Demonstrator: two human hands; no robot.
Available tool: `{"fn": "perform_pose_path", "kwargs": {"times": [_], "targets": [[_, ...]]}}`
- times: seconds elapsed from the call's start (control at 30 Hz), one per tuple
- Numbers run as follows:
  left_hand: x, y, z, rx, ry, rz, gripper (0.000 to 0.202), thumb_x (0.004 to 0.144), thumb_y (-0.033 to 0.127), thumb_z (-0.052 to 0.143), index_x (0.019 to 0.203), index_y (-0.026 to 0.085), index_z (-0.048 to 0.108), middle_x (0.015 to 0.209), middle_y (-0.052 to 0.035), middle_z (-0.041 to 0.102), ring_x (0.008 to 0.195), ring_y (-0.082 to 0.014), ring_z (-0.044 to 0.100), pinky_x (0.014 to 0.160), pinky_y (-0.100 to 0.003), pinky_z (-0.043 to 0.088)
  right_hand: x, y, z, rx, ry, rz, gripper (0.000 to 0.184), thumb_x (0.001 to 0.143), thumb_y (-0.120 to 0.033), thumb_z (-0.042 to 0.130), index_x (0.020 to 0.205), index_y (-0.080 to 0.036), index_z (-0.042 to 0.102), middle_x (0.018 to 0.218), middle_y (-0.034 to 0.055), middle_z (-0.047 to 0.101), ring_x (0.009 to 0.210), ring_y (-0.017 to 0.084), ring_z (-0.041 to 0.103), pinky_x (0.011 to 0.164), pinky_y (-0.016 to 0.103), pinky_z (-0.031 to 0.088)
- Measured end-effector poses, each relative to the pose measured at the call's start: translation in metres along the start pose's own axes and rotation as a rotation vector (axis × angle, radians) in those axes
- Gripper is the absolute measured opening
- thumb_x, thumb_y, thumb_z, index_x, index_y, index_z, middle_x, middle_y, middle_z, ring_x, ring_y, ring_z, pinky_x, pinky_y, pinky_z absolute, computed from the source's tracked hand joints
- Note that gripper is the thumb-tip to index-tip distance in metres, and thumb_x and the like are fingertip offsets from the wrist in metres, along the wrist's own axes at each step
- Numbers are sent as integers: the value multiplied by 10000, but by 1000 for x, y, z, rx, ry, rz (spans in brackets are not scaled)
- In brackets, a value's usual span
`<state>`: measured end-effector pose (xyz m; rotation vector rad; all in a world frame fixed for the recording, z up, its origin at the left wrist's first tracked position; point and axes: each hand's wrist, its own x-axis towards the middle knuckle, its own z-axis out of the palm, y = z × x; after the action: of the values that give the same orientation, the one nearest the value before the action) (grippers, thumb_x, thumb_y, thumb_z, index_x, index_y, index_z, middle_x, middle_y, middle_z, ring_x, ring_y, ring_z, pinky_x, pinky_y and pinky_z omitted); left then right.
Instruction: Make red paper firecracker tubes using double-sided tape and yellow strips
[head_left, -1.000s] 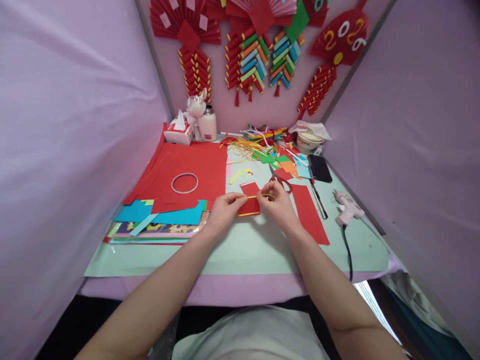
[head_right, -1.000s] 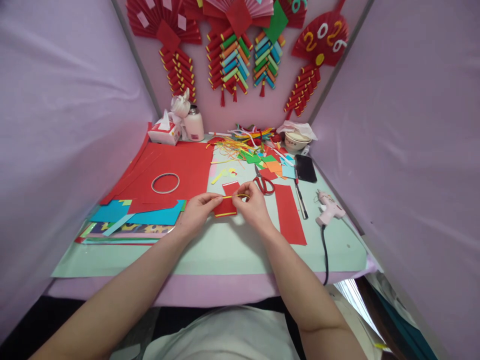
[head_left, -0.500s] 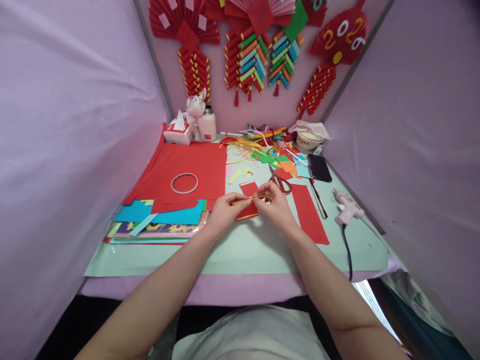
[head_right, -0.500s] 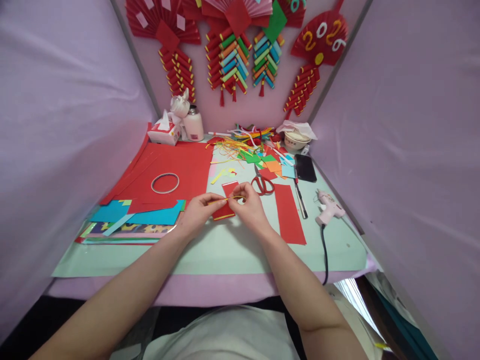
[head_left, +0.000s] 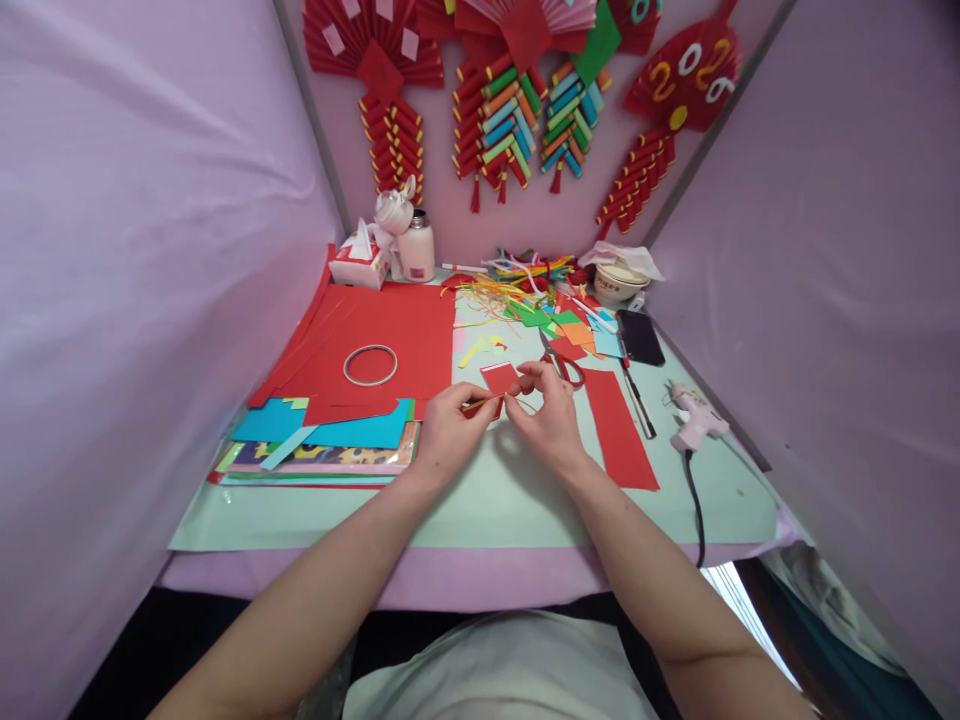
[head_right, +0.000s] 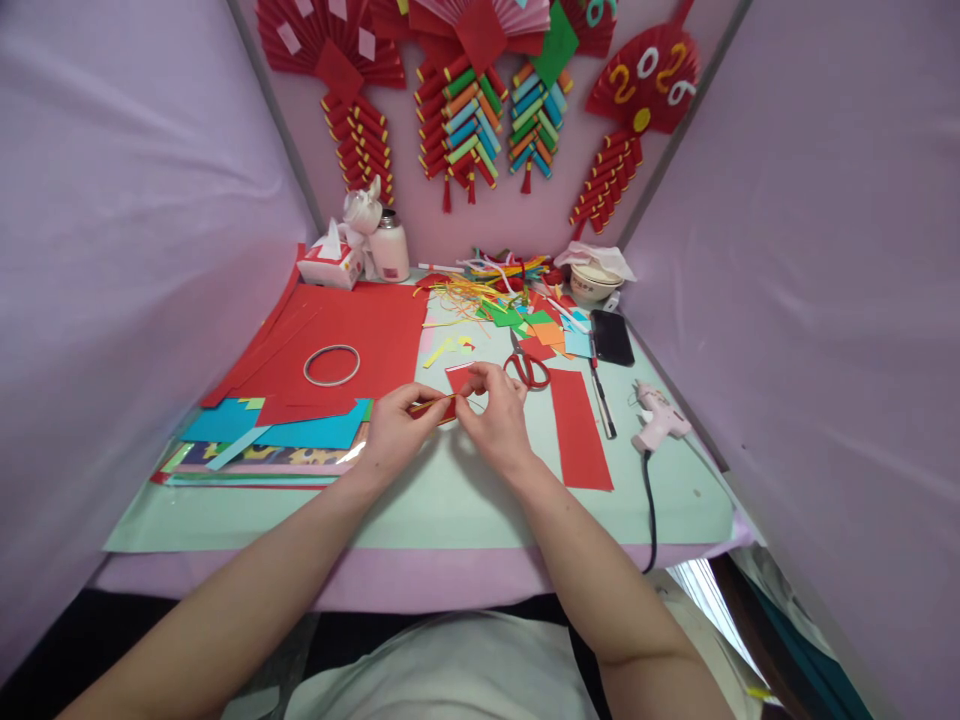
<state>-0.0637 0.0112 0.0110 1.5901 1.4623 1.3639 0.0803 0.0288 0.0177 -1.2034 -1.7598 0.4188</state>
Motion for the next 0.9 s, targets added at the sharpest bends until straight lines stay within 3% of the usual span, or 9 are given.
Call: {"fn": "perform_pose_path", "kwargs": {"times": [0.5,0.73,0.9], "targets": [[-3,-1,0,248,-26,256,107,835,224,547,789,197,639,783,-32,646,750,-157,586,692,-264,443,0,-4,4,106,-24,109,360,697,-239,586,1023,-245,434,785,-20,639,759,196,573,839,383,375],[-3,-2,-1,289,-41,289,114,839,203,537,787,201,639,784,-29,649,759,-157,580,704,-265,432,-1,-1,5,179,-15,155,331,688,-240,577,987,-236,434,768,-23,621,746,170,539,804,336,401],[-4,-1,-1,252,-55,270,122,833,211,542,781,199,652,784,-37,654,763,-160,588,702,-267,443,4,6,6,367,-57,312,324,646,-234,588,927,-230,427,708,-44,586,692,146,520,743,294,417]]}}
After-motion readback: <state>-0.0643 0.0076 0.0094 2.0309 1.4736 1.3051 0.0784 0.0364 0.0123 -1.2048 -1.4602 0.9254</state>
